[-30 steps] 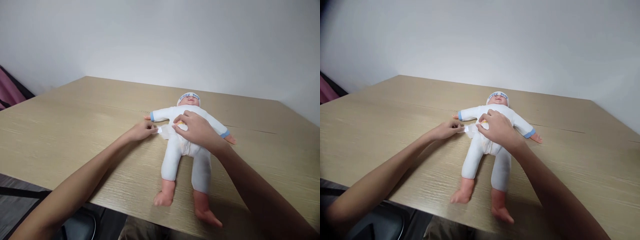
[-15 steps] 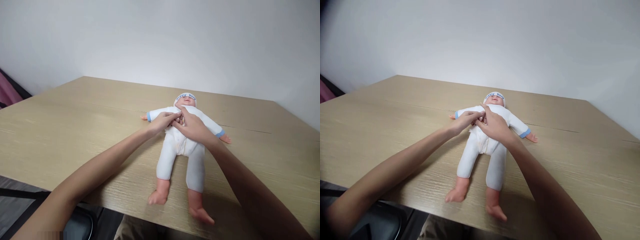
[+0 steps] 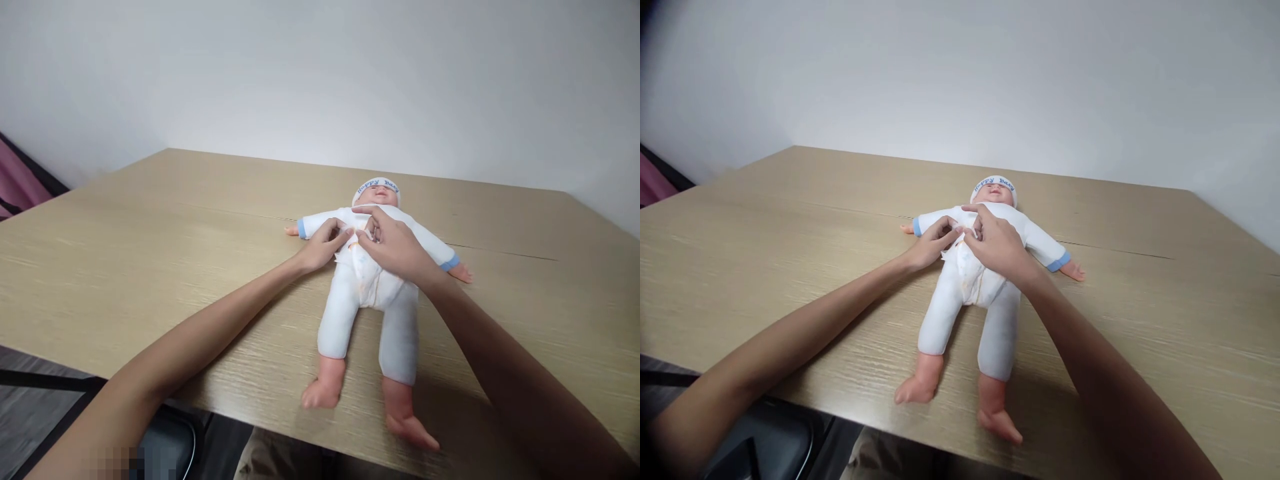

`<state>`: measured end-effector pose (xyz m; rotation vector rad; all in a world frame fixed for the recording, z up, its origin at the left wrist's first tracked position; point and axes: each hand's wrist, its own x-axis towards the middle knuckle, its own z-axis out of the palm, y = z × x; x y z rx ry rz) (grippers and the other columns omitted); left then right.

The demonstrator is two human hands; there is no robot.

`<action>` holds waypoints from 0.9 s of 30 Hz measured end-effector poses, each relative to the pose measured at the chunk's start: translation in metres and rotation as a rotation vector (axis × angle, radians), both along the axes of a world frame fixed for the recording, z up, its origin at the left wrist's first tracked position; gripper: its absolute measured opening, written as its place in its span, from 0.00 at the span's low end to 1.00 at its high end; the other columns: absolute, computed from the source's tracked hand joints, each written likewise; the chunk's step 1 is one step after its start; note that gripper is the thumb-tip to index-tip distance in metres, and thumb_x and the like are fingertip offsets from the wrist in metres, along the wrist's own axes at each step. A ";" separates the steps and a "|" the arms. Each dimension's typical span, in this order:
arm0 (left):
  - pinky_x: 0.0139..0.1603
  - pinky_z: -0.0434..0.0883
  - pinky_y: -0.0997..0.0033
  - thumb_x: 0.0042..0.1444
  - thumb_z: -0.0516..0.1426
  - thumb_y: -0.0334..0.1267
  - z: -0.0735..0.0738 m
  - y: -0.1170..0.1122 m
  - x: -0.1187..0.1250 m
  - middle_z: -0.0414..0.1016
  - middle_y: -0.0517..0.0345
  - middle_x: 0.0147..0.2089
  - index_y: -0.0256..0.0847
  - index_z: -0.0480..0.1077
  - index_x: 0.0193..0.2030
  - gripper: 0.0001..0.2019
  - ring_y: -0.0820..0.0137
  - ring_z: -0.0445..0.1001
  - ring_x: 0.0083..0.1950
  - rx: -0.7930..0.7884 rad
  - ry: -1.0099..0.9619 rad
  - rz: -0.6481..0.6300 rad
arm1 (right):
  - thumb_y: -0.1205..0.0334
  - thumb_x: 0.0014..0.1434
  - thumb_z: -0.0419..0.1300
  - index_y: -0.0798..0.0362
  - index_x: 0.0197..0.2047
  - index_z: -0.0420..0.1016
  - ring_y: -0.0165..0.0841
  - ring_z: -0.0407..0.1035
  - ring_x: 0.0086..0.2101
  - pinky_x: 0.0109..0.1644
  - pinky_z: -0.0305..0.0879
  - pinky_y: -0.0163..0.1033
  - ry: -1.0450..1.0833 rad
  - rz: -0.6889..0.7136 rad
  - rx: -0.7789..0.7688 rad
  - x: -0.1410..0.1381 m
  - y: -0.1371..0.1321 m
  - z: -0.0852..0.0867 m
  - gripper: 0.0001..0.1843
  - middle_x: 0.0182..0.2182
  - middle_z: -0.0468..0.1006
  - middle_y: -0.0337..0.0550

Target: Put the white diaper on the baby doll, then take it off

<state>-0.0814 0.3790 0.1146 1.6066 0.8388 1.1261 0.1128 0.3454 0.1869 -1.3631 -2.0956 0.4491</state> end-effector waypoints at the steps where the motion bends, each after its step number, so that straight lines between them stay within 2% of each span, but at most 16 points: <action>1: 0.37 0.62 0.68 0.71 0.62 0.54 0.001 0.001 0.000 0.62 0.65 0.33 0.43 0.65 0.41 0.18 0.71 0.62 0.33 0.007 -0.002 0.004 | 0.60 0.68 0.59 0.49 0.68 0.76 0.40 0.71 0.35 0.43 0.66 0.45 0.004 0.000 0.018 0.000 0.001 -0.002 0.26 0.34 0.76 0.39; 4: 0.37 0.62 0.68 0.73 0.61 0.49 0.003 -0.001 0.001 0.63 0.65 0.33 0.43 0.65 0.43 0.14 0.71 0.63 0.33 0.023 0.041 0.072 | 0.68 0.66 0.57 0.50 0.67 0.74 0.42 0.72 0.38 0.48 0.69 0.48 0.021 -0.051 0.160 0.001 0.003 -0.004 0.27 0.36 0.75 0.42; 6: 0.38 0.64 0.67 0.73 0.60 0.47 0.007 -0.010 -0.001 0.68 0.62 0.36 0.43 0.67 0.47 0.11 0.70 0.66 0.35 0.035 0.110 0.198 | 0.73 0.65 0.54 0.48 0.67 0.72 0.44 0.73 0.41 0.51 0.71 0.51 0.039 -0.092 0.294 0.001 -0.004 -0.002 0.29 0.42 0.77 0.46; 8: 0.43 0.68 0.66 0.73 0.60 0.46 0.016 -0.029 -0.004 0.76 0.56 0.46 0.43 0.68 0.52 0.11 0.69 0.70 0.39 0.093 0.166 0.321 | 0.74 0.66 0.52 0.47 0.66 0.72 0.45 0.73 0.42 0.53 0.72 0.52 0.057 -0.098 0.388 0.002 -0.023 0.001 0.28 0.47 0.78 0.49; 10: 0.46 0.70 0.65 0.74 0.59 0.48 0.028 -0.056 -0.010 0.78 0.52 0.57 0.44 0.69 0.54 0.11 0.69 0.72 0.42 0.208 0.190 0.348 | 0.70 0.69 0.56 0.46 0.60 0.74 0.43 0.74 0.40 0.50 0.74 0.51 0.088 -0.066 0.401 0.005 -0.053 0.005 0.19 0.47 0.77 0.49; 11: 0.47 0.70 0.64 0.75 0.58 0.48 0.035 -0.071 -0.013 0.78 0.52 0.58 0.44 0.70 0.54 0.11 0.68 0.73 0.43 0.268 0.206 0.295 | 0.67 0.71 0.58 0.46 0.56 0.74 0.42 0.74 0.38 0.47 0.75 0.50 0.108 -0.032 0.371 0.007 -0.071 0.005 0.13 0.46 0.77 0.48; 12: 0.47 0.70 0.64 0.76 0.57 0.49 0.041 -0.085 -0.017 0.80 0.53 0.56 0.44 0.71 0.53 0.11 0.67 0.73 0.43 0.319 0.244 0.190 | 0.64 0.71 0.61 0.45 0.53 0.74 0.41 0.74 0.36 0.43 0.75 0.48 0.128 0.018 0.312 0.010 -0.089 0.004 0.09 0.45 0.77 0.47; 14: 0.49 0.70 0.62 0.78 0.55 0.48 0.051 -0.109 -0.025 0.82 0.55 0.48 0.45 0.75 0.50 0.12 0.65 0.74 0.44 0.394 0.400 -0.111 | 0.61 0.72 0.64 0.44 0.48 0.73 0.38 0.75 0.34 0.38 0.75 0.45 0.117 0.176 0.136 0.019 -0.121 -0.003 0.04 0.43 0.79 0.44; 16: 0.54 0.70 0.58 0.79 0.53 0.48 0.054 -0.122 -0.031 0.84 0.55 0.46 0.47 0.77 0.47 0.13 0.61 0.75 0.47 0.426 0.582 -0.356 | 0.60 0.74 0.63 0.44 0.45 0.73 0.37 0.76 0.34 0.39 0.74 0.44 0.048 0.293 0.011 0.030 -0.141 -0.015 0.03 0.42 0.81 0.42; 18: 0.58 0.68 0.55 0.79 0.53 0.49 0.051 -0.126 -0.034 0.84 0.55 0.47 0.47 0.77 0.46 0.15 0.58 0.75 0.50 0.425 0.701 -0.405 | 0.61 0.74 0.62 0.44 0.44 0.74 0.38 0.77 0.35 0.41 0.73 0.45 -0.021 0.286 -0.014 0.041 -0.146 -0.027 0.03 0.40 0.82 0.41; 21: 0.54 0.68 0.56 0.76 0.58 0.54 0.040 -0.121 -0.031 0.83 0.55 0.44 0.46 0.75 0.46 0.14 0.59 0.76 0.48 0.368 0.704 -0.251 | 0.58 0.74 0.62 0.45 0.45 0.75 0.39 0.76 0.32 0.39 0.68 0.45 -0.072 0.096 0.021 0.053 -0.134 -0.041 0.03 0.35 0.82 0.41; 23: 0.48 0.68 0.59 0.73 0.61 0.56 0.032 -0.115 -0.023 0.81 0.57 0.39 0.45 0.72 0.45 0.16 0.61 0.76 0.41 0.311 0.669 -0.127 | 0.55 0.75 0.62 0.46 0.43 0.74 0.38 0.73 0.29 0.35 0.64 0.44 -0.097 -0.021 0.045 0.055 -0.124 -0.046 0.07 0.30 0.80 0.39; 27: 0.43 0.64 0.61 0.69 0.64 0.58 0.024 -0.106 -0.007 0.74 0.64 0.28 0.46 0.65 0.39 0.20 0.65 0.68 0.30 0.288 0.726 0.045 | 0.56 0.75 0.63 0.47 0.37 0.69 0.35 0.69 0.27 0.33 0.58 0.42 -0.173 -0.079 0.140 0.045 -0.120 -0.052 0.13 0.29 0.78 0.38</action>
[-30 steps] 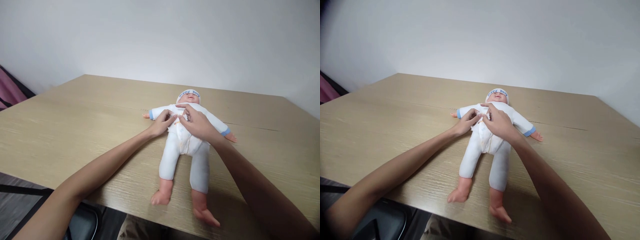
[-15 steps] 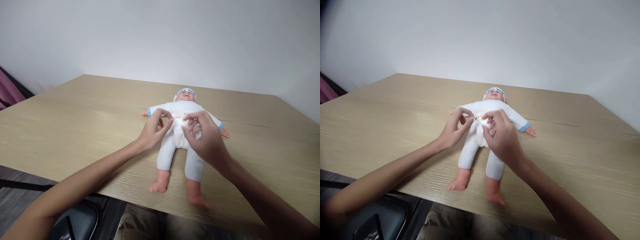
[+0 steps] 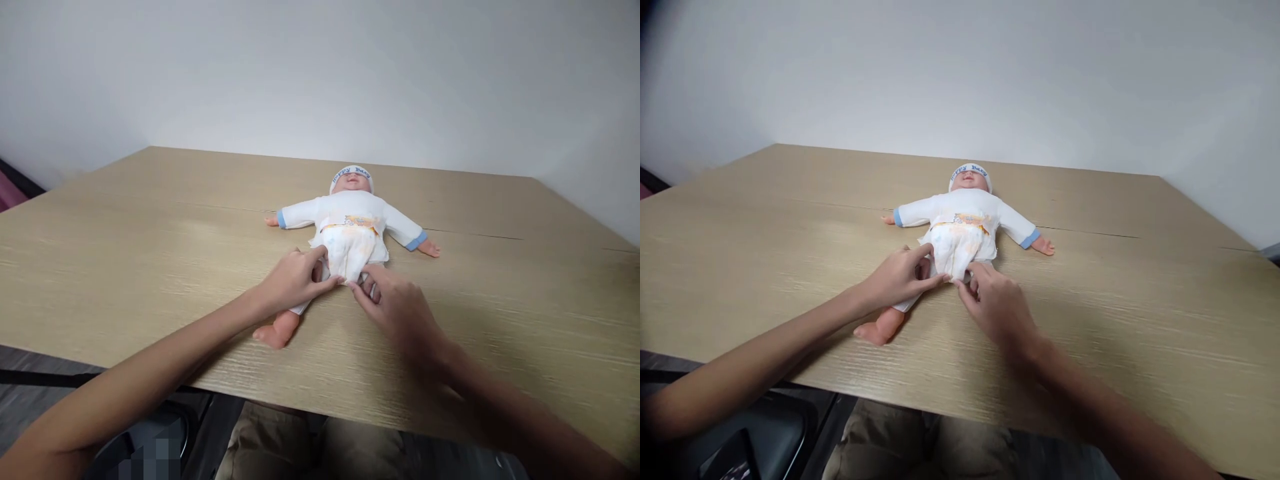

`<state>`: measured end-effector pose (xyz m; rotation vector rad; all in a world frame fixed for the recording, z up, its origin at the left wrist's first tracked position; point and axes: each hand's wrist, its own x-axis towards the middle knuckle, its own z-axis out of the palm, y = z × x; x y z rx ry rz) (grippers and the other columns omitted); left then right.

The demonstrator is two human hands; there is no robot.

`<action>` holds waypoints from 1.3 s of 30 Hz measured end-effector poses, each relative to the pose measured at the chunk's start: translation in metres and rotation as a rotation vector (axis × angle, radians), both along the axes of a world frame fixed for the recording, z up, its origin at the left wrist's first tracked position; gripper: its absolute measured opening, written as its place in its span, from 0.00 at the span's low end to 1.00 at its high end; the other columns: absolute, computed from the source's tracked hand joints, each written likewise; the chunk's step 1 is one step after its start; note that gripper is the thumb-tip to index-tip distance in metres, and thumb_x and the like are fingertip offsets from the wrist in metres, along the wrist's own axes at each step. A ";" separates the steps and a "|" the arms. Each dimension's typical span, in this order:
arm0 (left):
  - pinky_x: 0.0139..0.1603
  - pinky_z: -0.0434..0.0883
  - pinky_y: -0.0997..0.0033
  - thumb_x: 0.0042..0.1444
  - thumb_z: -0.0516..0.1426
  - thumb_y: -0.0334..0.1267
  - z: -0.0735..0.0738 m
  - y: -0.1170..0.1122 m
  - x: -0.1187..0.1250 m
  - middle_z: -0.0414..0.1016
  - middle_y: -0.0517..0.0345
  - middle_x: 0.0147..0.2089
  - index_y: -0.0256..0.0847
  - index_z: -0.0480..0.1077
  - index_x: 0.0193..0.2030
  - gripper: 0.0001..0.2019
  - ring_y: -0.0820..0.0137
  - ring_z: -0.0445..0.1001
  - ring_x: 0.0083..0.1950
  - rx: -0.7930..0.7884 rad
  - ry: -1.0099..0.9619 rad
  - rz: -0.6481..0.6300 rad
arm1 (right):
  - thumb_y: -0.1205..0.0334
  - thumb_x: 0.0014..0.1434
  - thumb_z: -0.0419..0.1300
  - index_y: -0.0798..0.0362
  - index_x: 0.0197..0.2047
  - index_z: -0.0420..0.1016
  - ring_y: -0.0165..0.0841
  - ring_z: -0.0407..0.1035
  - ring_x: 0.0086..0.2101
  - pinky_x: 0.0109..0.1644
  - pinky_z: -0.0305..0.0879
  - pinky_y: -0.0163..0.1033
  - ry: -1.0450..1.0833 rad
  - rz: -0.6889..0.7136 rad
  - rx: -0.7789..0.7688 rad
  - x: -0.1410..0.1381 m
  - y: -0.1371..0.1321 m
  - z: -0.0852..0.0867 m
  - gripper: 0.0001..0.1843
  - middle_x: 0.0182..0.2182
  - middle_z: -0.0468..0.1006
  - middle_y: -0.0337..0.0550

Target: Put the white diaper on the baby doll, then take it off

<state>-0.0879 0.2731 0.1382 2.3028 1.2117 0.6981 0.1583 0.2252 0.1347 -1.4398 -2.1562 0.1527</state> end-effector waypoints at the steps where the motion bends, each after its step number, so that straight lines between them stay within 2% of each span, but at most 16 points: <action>1: 0.44 0.64 0.61 0.69 0.65 0.58 -0.001 0.001 0.002 0.73 0.65 0.27 0.45 0.64 0.37 0.21 0.66 0.67 0.29 0.014 0.012 0.011 | 0.58 0.74 0.63 0.48 0.37 0.69 0.35 0.69 0.27 0.33 0.57 0.42 -0.022 0.000 0.023 -0.003 -0.002 -0.002 0.13 0.31 0.78 0.39; 6: 0.49 0.64 0.60 0.73 0.62 0.54 -0.005 0.001 0.001 0.69 0.67 0.26 0.43 0.62 0.31 0.24 0.70 0.66 0.29 0.057 -0.018 -0.044 | 0.61 0.73 0.64 0.49 0.45 0.74 0.39 0.76 0.37 0.35 0.62 0.41 -0.070 -0.005 0.059 -0.007 -0.015 -0.007 0.03 0.44 0.80 0.46; 9: 0.50 0.66 0.61 0.73 0.62 0.50 -0.007 -0.001 -0.001 0.75 0.59 0.39 0.42 0.67 0.34 0.19 0.66 0.73 0.40 0.107 -0.103 -0.074 | 0.61 0.74 0.62 0.49 0.51 0.74 0.43 0.78 0.43 0.40 0.70 0.43 -0.052 0.010 0.052 -0.007 -0.018 -0.008 0.05 0.51 0.79 0.49; 12: 0.53 0.70 0.63 0.72 0.64 0.46 -0.007 -0.002 -0.002 0.75 0.51 0.53 0.42 0.71 0.39 0.13 0.62 0.75 0.51 0.116 -0.201 -0.096 | 0.60 0.74 0.62 0.49 0.53 0.74 0.46 0.78 0.50 0.46 0.74 0.46 -0.008 0.028 0.052 -0.007 -0.019 -0.008 0.07 0.56 0.79 0.51; 16: 0.56 0.71 0.63 0.72 0.64 0.42 -0.005 -0.002 -0.002 0.75 0.51 0.54 0.42 0.70 0.40 0.11 0.62 0.74 0.53 0.099 -0.222 -0.115 | 0.60 0.74 0.61 0.49 0.53 0.73 0.49 0.77 0.54 0.51 0.74 0.49 0.037 0.050 0.034 -0.008 -0.019 -0.007 0.07 0.60 0.79 0.54; 18: 0.56 0.70 0.63 0.72 0.63 0.40 -0.003 -0.001 -0.001 0.75 0.52 0.52 0.42 0.68 0.39 0.11 0.62 0.74 0.52 0.090 -0.220 -0.131 | 0.59 0.74 0.61 0.49 0.52 0.73 0.49 0.77 0.52 0.50 0.73 0.49 0.052 0.060 0.012 -0.007 -0.018 -0.005 0.07 0.56 0.80 0.53; 22: 0.53 0.68 0.62 0.72 0.62 0.38 0.000 0.000 0.000 0.74 0.55 0.44 0.43 0.64 0.37 0.13 0.62 0.70 0.48 0.070 -0.178 -0.149 | 0.56 0.72 0.62 0.49 0.51 0.72 0.45 0.77 0.40 0.41 0.68 0.45 0.082 0.048 -0.034 -0.006 -0.015 -0.002 0.09 0.42 0.82 0.48; 25: 0.48 0.65 0.63 0.71 0.62 0.40 -0.002 0.001 -0.001 0.70 0.59 0.37 0.44 0.62 0.36 0.15 0.63 0.66 0.43 0.052 -0.162 -0.134 | 0.54 0.70 0.65 0.48 0.51 0.71 0.39 0.73 0.31 0.35 0.63 0.42 0.159 -0.009 -0.094 -0.006 -0.012 -0.002 0.12 0.32 0.77 0.39; 28: 0.40 0.61 0.65 0.68 0.66 0.43 -0.009 0.002 -0.003 0.65 0.63 0.35 0.44 0.65 0.40 0.13 0.67 0.62 0.37 -0.042 -0.258 -0.057 | 0.53 0.67 0.67 0.47 0.52 0.68 0.35 0.68 0.24 0.32 0.60 0.41 0.291 -0.097 -0.176 -0.006 -0.010 -0.001 0.16 0.24 0.68 0.29; 30: 0.38 0.60 0.67 0.66 0.68 0.44 -0.013 0.002 -0.003 0.65 0.64 0.36 0.45 0.66 0.45 0.15 0.69 0.61 0.36 -0.147 -0.385 -0.026 | 0.53 0.66 0.68 0.46 0.53 0.66 0.34 0.67 0.24 0.33 0.62 0.41 0.370 -0.131 -0.188 -0.004 -0.008 0.001 0.18 0.26 0.71 0.29; 34: 0.36 0.58 0.69 0.61 0.72 0.45 -0.021 0.005 -0.001 0.65 0.65 0.38 0.46 0.62 0.45 0.22 0.72 0.60 0.34 -0.334 -0.623 0.010 | 0.49 0.65 0.71 0.46 0.50 0.67 0.33 0.69 0.27 0.37 0.65 0.44 0.424 -0.155 -0.172 0.006 -0.004 0.008 0.20 0.42 0.84 0.38; 36: 0.34 0.57 0.69 0.58 0.75 0.45 -0.023 0.005 -0.001 0.66 0.66 0.36 0.47 0.61 0.46 0.26 0.73 0.60 0.32 -0.410 -0.714 0.061 | 0.46 0.65 0.71 0.46 0.48 0.70 0.34 0.70 0.28 0.38 0.65 0.44 0.431 -0.153 -0.203 0.011 -0.003 0.012 0.19 0.44 0.86 0.40; 39: 0.37 0.63 0.69 0.55 0.76 0.46 -0.022 0.002 -0.001 0.74 0.64 0.39 0.47 0.64 0.51 0.29 0.71 0.67 0.34 -0.480 -0.765 0.126 | 0.46 0.67 0.70 0.46 0.45 0.78 0.37 0.74 0.31 0.40 0.65 0.45 0.398 -0.120 -0.219 0.016 -0.004 0.017 0.14 0.43 0.88 0.41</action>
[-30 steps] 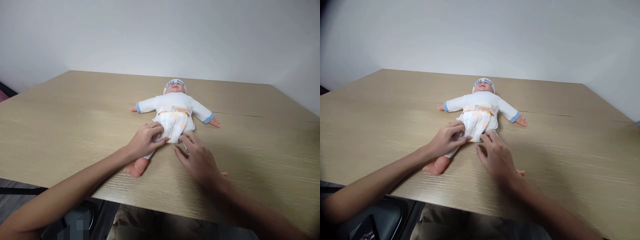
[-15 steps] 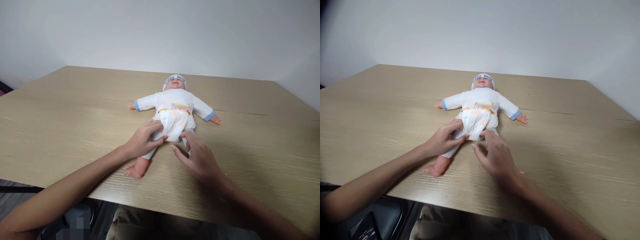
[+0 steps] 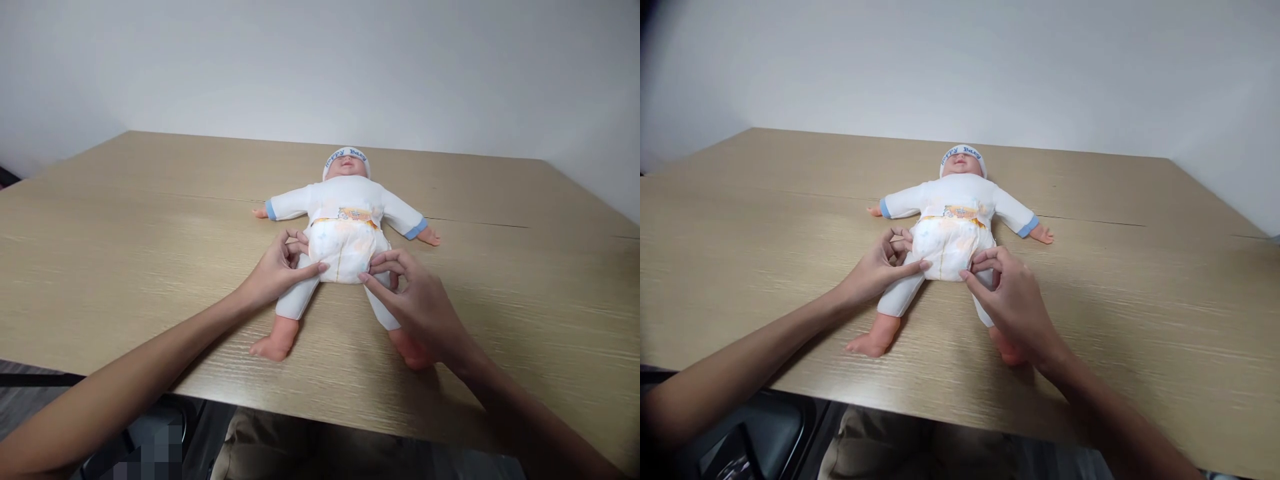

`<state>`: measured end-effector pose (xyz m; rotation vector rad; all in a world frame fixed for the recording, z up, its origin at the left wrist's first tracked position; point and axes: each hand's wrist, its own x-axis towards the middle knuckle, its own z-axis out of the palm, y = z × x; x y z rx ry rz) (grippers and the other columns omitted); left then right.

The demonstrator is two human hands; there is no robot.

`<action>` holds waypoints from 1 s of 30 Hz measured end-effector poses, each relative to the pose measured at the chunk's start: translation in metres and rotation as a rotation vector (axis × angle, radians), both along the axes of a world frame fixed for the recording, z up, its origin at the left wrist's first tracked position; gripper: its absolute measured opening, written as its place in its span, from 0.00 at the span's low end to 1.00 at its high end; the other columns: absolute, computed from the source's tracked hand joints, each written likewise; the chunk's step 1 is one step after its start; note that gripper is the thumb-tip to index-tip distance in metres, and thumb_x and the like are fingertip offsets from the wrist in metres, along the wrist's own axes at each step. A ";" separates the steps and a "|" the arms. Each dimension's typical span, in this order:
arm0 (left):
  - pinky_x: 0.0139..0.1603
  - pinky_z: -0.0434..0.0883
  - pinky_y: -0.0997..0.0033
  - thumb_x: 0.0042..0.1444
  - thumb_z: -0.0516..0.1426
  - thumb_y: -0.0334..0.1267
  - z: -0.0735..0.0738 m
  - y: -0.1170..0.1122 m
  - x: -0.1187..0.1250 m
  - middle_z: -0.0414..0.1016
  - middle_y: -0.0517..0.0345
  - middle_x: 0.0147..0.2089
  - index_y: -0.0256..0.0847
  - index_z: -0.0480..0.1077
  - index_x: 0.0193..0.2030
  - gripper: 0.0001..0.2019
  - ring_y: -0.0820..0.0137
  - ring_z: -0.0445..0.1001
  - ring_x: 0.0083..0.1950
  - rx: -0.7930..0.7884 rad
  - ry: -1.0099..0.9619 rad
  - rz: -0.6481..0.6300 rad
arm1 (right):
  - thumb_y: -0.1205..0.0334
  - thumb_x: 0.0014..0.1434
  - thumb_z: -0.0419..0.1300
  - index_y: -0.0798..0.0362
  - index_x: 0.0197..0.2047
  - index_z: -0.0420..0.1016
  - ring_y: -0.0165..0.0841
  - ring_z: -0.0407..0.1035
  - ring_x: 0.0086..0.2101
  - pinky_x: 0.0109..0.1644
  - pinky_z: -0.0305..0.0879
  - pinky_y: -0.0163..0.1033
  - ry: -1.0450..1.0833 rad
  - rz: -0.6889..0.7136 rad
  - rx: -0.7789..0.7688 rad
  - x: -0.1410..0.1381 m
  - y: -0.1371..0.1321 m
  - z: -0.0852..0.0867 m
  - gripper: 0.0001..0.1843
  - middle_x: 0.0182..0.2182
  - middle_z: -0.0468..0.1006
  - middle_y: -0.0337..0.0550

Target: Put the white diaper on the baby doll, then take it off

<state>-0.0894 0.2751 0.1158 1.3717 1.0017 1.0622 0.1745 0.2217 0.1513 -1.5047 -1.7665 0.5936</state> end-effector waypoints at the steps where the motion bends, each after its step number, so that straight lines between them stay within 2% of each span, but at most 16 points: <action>1: 0.38 0.64 0.69 0.55 0.77 0.47 0.001 -0.002 0.000 0.77 0.62 0.41 0.46 0.66 0.53 0.29 0.70 0.70 0.36 -0.011 0.022 0.005 | 0.47 0.68 0.69 0.46 0.44 0.80 0.38 0.74 0.32 0.41 0.65 0.45 -0.028 0.012 0.015 0.000 0.000 0.001 0.12 0.44 0.88 0.41; 3: 0.39 0.66 0.68 0.57 0.75 0.50 0.005 -0.005 -0.002 0.80 0.58 0.45 0.44 0.71 0.52 0.25 0.69 0.73 0.38 0.021 0.119 0.000 | 0.49 0.68 0.69 0.45 0.43 0.82 0.40 0.75 0.35 0.43 0.65 0.46 -0.095 0.027 0.059 0.000 -0.001 0.001 0.09 0.43 0.88 0.41; 5: 0.39 0.66 0.67 0.62 0.72 0.52 0.010 -0.007 -0.002 0.81 0.55 0.47 0.42 0.76 0.49 0.19 0.68 0.74 0.40 0.118 0.253 -0.026 | 0.51 0.69 0.68 0.46 0.43 0.84 0.42 0.76 0.39 0.46 0.65 0.48 -0.144 0.045 0.090 -0.003 -0.001 -0.001 0.08 0.40 0.87 0.41; 8: 0.41 0.67 0.64 0.67 0.67 0.53 0.013 -0.007 -0.002 0.80 0.56 0.41 0.42 0.79 0.45 0.15 0.65 0.72 0.39 0.216 0.377 -0.081 | 0.52 0.70 0.67 0.47 0.40 0.83 0.43 0.75 0.41 0.48 0.65 0.48 -0.153 0.087 0.099 -0.006 0.001 -0.003 0.09 0.39 0.86 0.42; 10: 0.45 0.71 0.61 0.67 0.68 0.54 0.014 -0.005 -0.002 0.81 0.55 0.42 0.43 0.79 0.46 0.16 0.63 0.76 0.43 0.142 0.296 -0.141 | 0.50 0.71 0.66 0.47 0.38 0.82 0.43 0.73 0.41 0.46 0.65 0.48 -0.112 0.099 0.068 -0.008 0.002 -0.003 0.12 0.38 0.85 0.42; 12: 0.52 0.75 0.58 0.67 0.68 0.54 0.014 -0.003 -0.002 0.84 0.52 0.50 0.44 0.81 0.51 0.17 0.58 0.80 0.51 -0.018 0.118 -0.211 | 0.47 0.70 0.66 0.47 0.38 0.82 0.40 0.71 0.37 0.42 0.64 0.45 -0.032 0.089 -0.006 -0.008 0.004 -0.003 0.14 0.35 0.82 0.41; 14: 0.56 0.77 0.55 0.65 0.70 0.53 0.015 -0.001 -0.004 0.84 0.48 0.56 0.45 0.81 0.55 0.18 0.54 0.82 0.56 -0.171 -0.033 -0.247 | 0.42 0.70 0.67 0.47 0.40 0.83 0.37 0.65 0.32 0.36 0.61 0.43 0.065 0.065 -0.099 -0.006 0.006 -0.004 0.17 0.29 0.75 0.38; 16: 0.55 0.79 0.55 0.64 0.71 0.52 0.017 0.001 -0.006 0.85 0.46 0.57 0.43 0.82 0.53 0.18 0.53 0.82 0.56 -0.253 -0.091 -0.229 | 0.38 0.69 0.67 0.48 0.42 0.83 0.34 0.59 0.28 0.31 0.56 0.40 0.138 0.052 -0.175 -0.004 0.007 -0.005 0.20 0.25 0.66 0.35; 19: 0.52 0.79 0.57 0.63 0.71 0.53 0.019 0.002 -0.008 0.86 0.46 0.55 0.41 0.82 0.49 0.18 0.55 0.82 0.53 -0.275 -0.073 -0.191 | 0.37 0.68 0.67 0.48 0.43 0.83 0.33 0.56 0.27 0.29 0.52 0.39 0.191 0.050 -0.206 -0.003 0.008 -0.006 0.22 0.25 0.63 0.34; 22: 0.52 0.78 0.59 0.65 0.70 0.53 0.020 0.003 -0.009 0.85 0.48 0.53 0.41 0.81 0.50 0.17 0.57 0.82 0.52 -0.259 -0.069 -0.211 | 0.38 0.67 0.68 0.48 0.42 0.81 0.33 0.56 0.28 0.30 0.53 0.40 0.218 0.040 -0.194 -0.004 0.008 -0.007 0.21 0.26 0.65 0.34; 25: 0.50 0.77 0.62 0.67 0.69 0.53 0.018 0.005 -0.009 0.85 0.49 0.51 0.41 0.80 0.50 0.17 0.61 0.81 0.50 -0.246 -0.090 -0.224 | 0.39 0.67 0.68 0.48 0.39 0.80 0.33 0.54 0.27 0.31 0.53 0.41 0.225 0.007 -0.172 -0.007 0.007 -0.009 0.20 0.25 0.62 0.33; 28: 0.46 0.75 0.64 0.66 0.70 0.53 0.016 0.006 -0.009 0.84 0.50 0.48 0.41 0.78 0.48 0.17 0.63 0.80 0.46 -0.254 -0.107 -0.205 | 0.40 0.68 0.68 0.47 0.38 0.79 0.33 0.54 0.27 0.32 0.53 0.41 0.198 -0.032 -0.096 -0.010 0.004 -0.013 0.19 0.24 0.60 0.32; 30: 0.43 0.74 0.65 0.65 0.71 0.53 0.015 0.007 -0.008 0.83 0.51 0.46 0.41 0.78 0.46 0.18 0.64 0.79 0.43 -0.263 -0.124 -0.192 | 0.42 0.69 0.68 0.47 0.38 0.80 0.33 0.56 0.28 0.33 0.54 0.42 0.146 -0.069 -0.021 -0.012 0.002 -0.014 0.17 0.25 0.63 0.33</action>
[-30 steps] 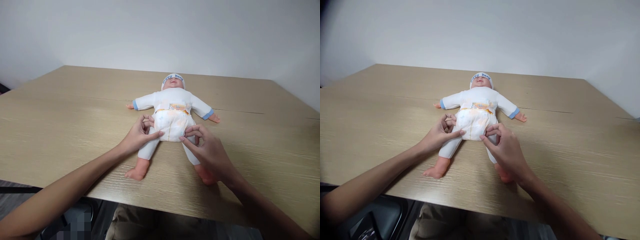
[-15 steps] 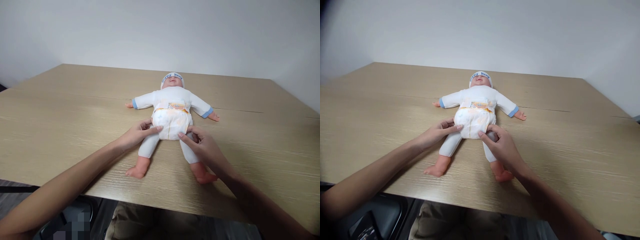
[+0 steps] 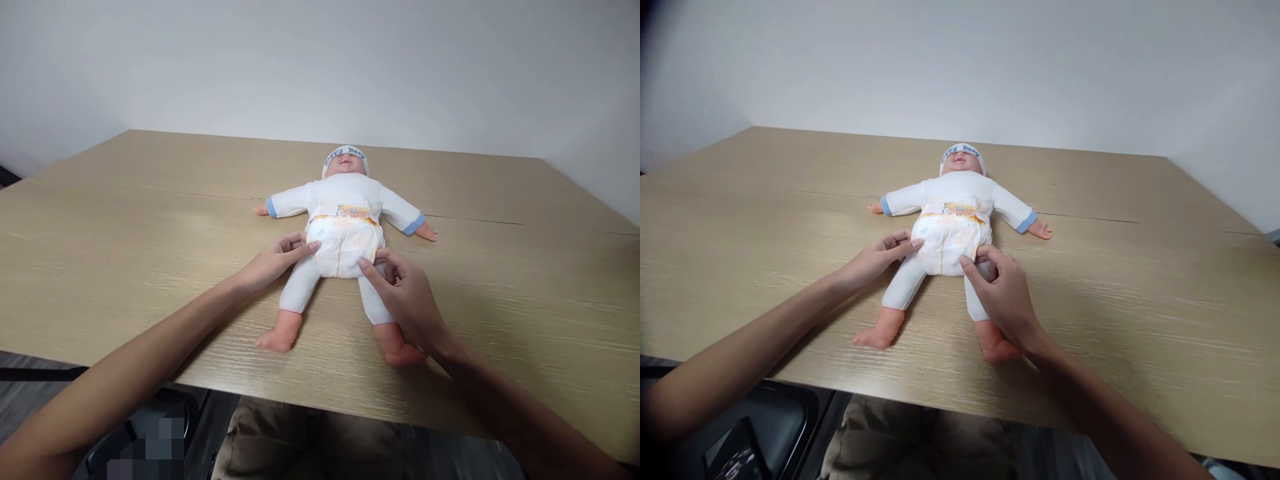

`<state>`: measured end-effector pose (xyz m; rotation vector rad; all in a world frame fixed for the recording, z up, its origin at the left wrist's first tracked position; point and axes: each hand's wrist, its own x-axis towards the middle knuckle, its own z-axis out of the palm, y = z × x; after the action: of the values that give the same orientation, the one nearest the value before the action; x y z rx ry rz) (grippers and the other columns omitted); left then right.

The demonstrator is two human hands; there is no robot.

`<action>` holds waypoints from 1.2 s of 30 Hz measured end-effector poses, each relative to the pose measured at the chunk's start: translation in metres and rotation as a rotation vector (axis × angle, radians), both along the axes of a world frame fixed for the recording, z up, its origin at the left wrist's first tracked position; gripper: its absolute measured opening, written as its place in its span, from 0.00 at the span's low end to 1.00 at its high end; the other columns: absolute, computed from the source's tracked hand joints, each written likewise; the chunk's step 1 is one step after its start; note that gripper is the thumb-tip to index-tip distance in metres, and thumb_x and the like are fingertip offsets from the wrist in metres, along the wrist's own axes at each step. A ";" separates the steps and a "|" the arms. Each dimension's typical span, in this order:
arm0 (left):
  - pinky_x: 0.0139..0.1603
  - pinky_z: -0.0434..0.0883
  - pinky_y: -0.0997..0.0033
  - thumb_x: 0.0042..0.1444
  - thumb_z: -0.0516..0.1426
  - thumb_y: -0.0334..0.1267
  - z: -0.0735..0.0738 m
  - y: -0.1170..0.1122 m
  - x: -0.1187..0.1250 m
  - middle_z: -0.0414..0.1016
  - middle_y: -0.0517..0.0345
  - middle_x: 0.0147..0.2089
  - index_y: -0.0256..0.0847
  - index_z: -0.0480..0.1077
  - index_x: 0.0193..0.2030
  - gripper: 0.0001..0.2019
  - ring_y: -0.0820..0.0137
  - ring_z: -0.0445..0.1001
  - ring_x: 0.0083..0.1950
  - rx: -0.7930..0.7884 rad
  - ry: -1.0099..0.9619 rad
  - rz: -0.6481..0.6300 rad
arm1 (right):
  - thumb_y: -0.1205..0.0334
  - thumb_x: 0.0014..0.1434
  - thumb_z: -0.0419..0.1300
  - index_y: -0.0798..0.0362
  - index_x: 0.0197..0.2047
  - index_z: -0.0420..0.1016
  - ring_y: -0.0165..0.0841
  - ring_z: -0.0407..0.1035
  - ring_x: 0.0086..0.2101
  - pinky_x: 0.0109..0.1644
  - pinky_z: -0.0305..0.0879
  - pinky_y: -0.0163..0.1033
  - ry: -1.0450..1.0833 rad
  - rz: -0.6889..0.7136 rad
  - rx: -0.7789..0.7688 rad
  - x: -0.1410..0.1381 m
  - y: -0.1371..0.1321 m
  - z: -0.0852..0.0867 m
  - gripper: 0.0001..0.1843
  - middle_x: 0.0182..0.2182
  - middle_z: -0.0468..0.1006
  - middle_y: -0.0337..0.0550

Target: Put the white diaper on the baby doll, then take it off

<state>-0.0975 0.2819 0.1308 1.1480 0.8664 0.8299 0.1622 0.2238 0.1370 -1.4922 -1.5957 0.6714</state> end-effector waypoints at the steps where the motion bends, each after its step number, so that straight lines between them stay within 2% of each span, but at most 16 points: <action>1: 0.42 0.73 0.66 0.64 0.71 0.53 0.000 0.000 0.001 0.83 0.52 0.45 0.41 0.78 0.45 0.18 0.65 0.78 0.42 -0.003 -0.004 0.008 | 0.42 0.69 0.67 0.47 0.39 0.81 0.34 0.58 0.28 0.34 0.55 0.42 -0.030 -0.019 0.030 -0.001 -0.001 0.000 0.17 0.25 0.65 0.34; 7: 0.37 0.68 0.69 0.62 0.73 0.53 -0.004 0.003 0.002 0.79 0.58 0.37 0.40 0.78 0.41 0.18 0.70 0.73 0.35 0.040 -0.013 0.038 | 0.45 0.70 0.67 0.47 0.41 0.83 0.39 0.66 0.34 0.42 0.64 0.46 -0.130 -0.062 0.167 -0.004 0.000 -0.001 0.15 0.33 0.76 0.41; 10: 0.37 0.69 0.68 0.61 0.73 0.54 -0.008 0.004 0.003 0.82 0.56 0.39 0.41 0.80 0.43 0.19 0.69 0.74 0.36 0.053 -0.018 0.050 | 0.46 0.68 0.69 0.48 0.41 0.84 0.38 0.67 0.35 0.43 0.67 0.47 -0.110 -0.075 0.234 -0.001 0.006 -0.005 0.14 0.41 0.78 0.45; 13: 0.39 0.70 0.67 0.60 0.74 0.54 -0.009 0.002 0.003 0.84 0.54 0.42 0.41 0.80 0.45 0.19 0.68 0.77 0.38 0.047 -0.028 0.070 | 0.45 0.67 0.69 0.49 0.42 0.85 0.37 0.66 0.34 0.42 0.68 0.46 -0.094 -0.034 0.230 0.004 0.009 -0.009 0.16 0.41 0.77 0.45; 18: 0.49 0.75 0.63 0.61 0.73 0.51 -0.007 -0.009 -0.008 0.87 0.52 0.49 0.43 0.80 0.53 0.20 0.63 0.82 0.47 0.101 0.003 0.080 | 0.48 0.68 0.68 0.48 0.49 0.86 0.36 0.65 0.31 0.39 0.67 0.45 -0.176 0.022 0.277 0.021 -0.002 -0.004 0.14 0.37 0.76 0.42; 21: 0.57 0.76 0.57 0.69 0.66 0.52 -0.011 -0.004 -0.022 0.86 0.48 0.54 0.43 0.78 0.56 0.17 0.59 0.82 0.54 0.311 0.167 0.171 | 0.49 0.73 0.63 0.47 0.48 0.83 0.38 0.66 0.31 0.43 0.68 0.47 -0.264 -0.037 0.378 0.039 0.006 -0.004 0.12 0.34 0.77 0.41; 24: 0.67 0.71 0.50 0.72 0.61 0.46 -0.020 0.024 -0.031 0.83 0.46 0.59 0.42 0.74 0.56 0.13 0.57 0.79 0.59 0.728 0.507 0.327 | 0.51 0.73 0.59 0.49 0.51 0.79 0.46 0.72 0.40 0.54 0.69 0.54 -0.435 -0.125 0.500 0.056 0.042 -0.013 0.13 0.41 0.81 0.49; 26: 0.72 0.66 0.46 0.69 0.61 0.42 -0.026 0.052 -0.030 0.78 0.42 0.66 0.42 0.71 0.61 0.16 0.52 0.74 0.66 0.947 0.761 0.398 | 0.51 0.71 0.59 0.51 0.60 0.77 0.54 0.72 0.53 0.62 0.66 0.60 -0.594 -0.156 0.511 0.064 0.075 -0.021 0.20 0.54 0.81 0.58; 27: 0.73 0.64 0.45 0.68 0.62 0.42 -0.029 0.068 -0.028 0.75 0.41 0.69 0.42 0.70 0.64 0.20 0.49 0.71 0.69 1.008 0.858 0.415 | 0.50 0.70 0.59 0.52 0.65 0.75 0.58 0.70 0.58 0.64 0.65 0.62 -0.662 -0.160 0.494 0.067 0.091 -0.025 0.25 0.61 0.79 0.61; 29: 0.74 0.62 0.44 0.66 0.62 0.42 -0.033 0.096 -0.022 0.71 0.39 0.74 0.41 0.67 0.69 0.26 0.45 0.66 0.73 1.054 0.978 0.421 | 0.50 0.70 0.59 0.54 0.73 0.69 0.62 0.67 0.63 0.65 0.63 0.64 -0.750 -0.155 0.456 0.070 0.119 -0.030 0.33 0.69 0.73 0.64; 30: 0.73 0.62 0.44 0.65 0.63 0.43 -0.035 0.108 -0.019 0.70 0.38 0.74 0.41 0.66 0.70 0.28 0.43 0.65 0.73 1.058 1.014 0.422 | 0.50 0.70 0.59 0.54 0.74 0.68 0.62 0.67 0.63 0.65 0.64 0.64 -0.769 -0.147 0.442 0.072 0.128 -0.033 0.34 0.69 0.74 0.64; 33: 0.70 0.62 0.43 0.64 0.63 0.44 -0.038 0.131 -0.015 0.74 0.38 0.70 0.42 0.67 0.70 0.29 0.41 0.67 0.70 1.034 1.100 0.413 | 0.49 0.71 0.58 0.55 0.73 0.70 0.61 0.71 0.59 0.63 0.65 0.62 -0.777 -0.133 0.416 0.078 0.143 -0.036 0.33 0.61 0.80 0.64; 36: 0.67 0.63 0.43 0.63 0.63 0.46 -0.039 0.139 -0.018 0.78 0.38 0.63 0.41 0.69 0.67 0.27 0.41 0.68 0.67 0.997 1.146 0.400 | 0.48 0.70 0.59 0.56 0.69 0.74 0.60 0.75 0.55 0.59 0.68 0.59 -0.764 -0.136 0.390 0.084 0.144 -0.038 0.31 0.56 0.83 0.62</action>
<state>-0.1160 0.4211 0.0917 2.4916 1.7360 0.9275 0.2467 0.3678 0.0995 -1.6187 -1.9968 -0.3362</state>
